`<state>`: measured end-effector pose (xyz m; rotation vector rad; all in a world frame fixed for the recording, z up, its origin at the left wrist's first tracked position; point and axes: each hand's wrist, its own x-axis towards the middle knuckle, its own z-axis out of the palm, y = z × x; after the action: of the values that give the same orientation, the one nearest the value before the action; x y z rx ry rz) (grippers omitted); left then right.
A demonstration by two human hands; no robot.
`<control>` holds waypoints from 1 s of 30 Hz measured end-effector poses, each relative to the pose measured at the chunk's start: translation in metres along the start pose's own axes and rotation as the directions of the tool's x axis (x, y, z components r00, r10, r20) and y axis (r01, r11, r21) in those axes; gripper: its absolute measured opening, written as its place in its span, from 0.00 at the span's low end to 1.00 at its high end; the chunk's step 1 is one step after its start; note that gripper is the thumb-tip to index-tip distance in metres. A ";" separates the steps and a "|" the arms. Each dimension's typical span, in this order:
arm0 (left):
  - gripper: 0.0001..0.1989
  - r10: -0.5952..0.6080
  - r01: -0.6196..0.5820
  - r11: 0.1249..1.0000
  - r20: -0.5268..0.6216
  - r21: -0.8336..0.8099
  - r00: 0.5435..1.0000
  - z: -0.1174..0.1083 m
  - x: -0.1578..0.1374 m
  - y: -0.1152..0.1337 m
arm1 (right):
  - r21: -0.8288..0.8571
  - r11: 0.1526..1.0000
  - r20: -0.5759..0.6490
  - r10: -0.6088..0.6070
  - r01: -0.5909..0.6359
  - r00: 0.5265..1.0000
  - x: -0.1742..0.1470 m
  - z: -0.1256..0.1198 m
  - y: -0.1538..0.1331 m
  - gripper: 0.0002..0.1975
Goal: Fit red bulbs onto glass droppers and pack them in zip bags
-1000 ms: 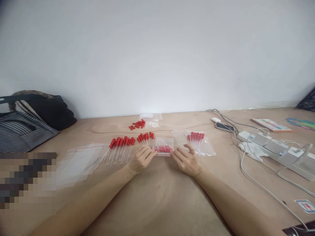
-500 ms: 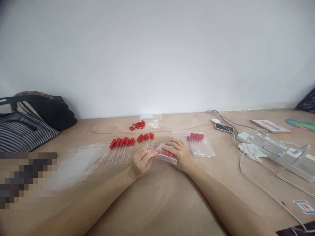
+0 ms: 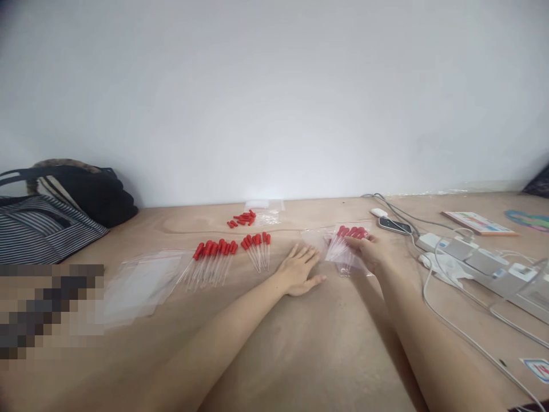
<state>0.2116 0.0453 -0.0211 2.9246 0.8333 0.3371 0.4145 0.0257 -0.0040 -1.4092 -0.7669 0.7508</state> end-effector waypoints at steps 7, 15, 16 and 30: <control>0.29 0.088 -0.096 0.989 0.078 0.109 0.993 -0.014 -0.023 0.000 | -0.098 0.983 -0.013 0.152 -0.153 0.988 0.000 -0.003 0.003 0.19; 0.29 0.207 -0.205 0.978 0.061 -0.032 0.976 -0.043 -0.113 0.009 | -0.451 0.893 -0.116 -0.064 0.005 0.991 0.002 0.001 0.013 0.34; 0.28 0.227 -0.222 0.972 0.060 -0.077 0.972 -0.047 -0.123 0.010 | -0.517 0.853 -0.105 -0.139 0.066 0.985 0.003 0.002 0.016 0.34; 0.09 0.024 -0.043 0.998 -0.355 -0.045 0.935 -0.071 -0.192 -0.042 | -0.377 0.468 0.617 -0.517 0.799 0.594 -0.070 0.103 0.026 0.07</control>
<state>0.0152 -0.0192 0.0063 2.8726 0.7967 0.8960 0.2901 0.0262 -0.0296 -1.3184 -1.9563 0.1087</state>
